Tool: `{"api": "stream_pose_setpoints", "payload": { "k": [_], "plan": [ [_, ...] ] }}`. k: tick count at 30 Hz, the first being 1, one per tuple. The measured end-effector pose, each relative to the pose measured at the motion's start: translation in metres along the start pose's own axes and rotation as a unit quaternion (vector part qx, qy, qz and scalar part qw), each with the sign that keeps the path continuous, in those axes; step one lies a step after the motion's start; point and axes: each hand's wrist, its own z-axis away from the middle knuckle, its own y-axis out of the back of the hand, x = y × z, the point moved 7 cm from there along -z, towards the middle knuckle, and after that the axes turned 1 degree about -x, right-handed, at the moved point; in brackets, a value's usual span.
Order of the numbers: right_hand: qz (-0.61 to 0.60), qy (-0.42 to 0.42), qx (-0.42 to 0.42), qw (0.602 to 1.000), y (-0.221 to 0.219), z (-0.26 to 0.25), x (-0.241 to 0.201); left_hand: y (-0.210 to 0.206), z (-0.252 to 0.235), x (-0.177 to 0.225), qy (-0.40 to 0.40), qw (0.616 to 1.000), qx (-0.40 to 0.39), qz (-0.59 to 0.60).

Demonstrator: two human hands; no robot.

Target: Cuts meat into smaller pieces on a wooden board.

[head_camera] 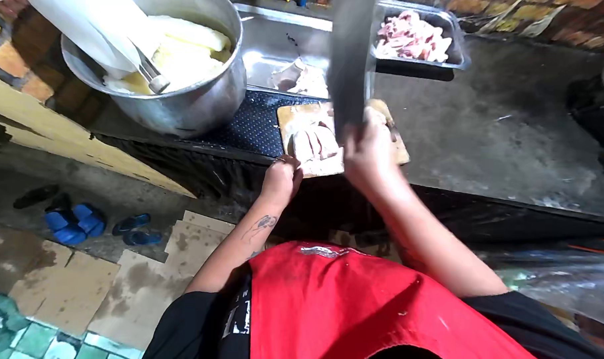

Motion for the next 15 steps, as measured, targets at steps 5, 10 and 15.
{"api": "stream_pose_setpoints", "payload": {
  "k": [5,10,15],
  "plan": [
    [0.058,-0.126,-0.267,0.954,-0.074,-0.008,0.048,0.0,0.001,0.001,-0.06,0.996,0.063,0.012],
    [0.115,-0.108,-0.243,0.957,-0.073,-0.012,0.037,-0.002,0.001,0.004,-0.062,0.994,0.095,0.005],
    [0.13,-0.101,-0.279,0.946,-0.073,-0.037,0.006,0.011,-0.018,0.014,0.023,0.999,-0.001,-0.023]
  ]
}}
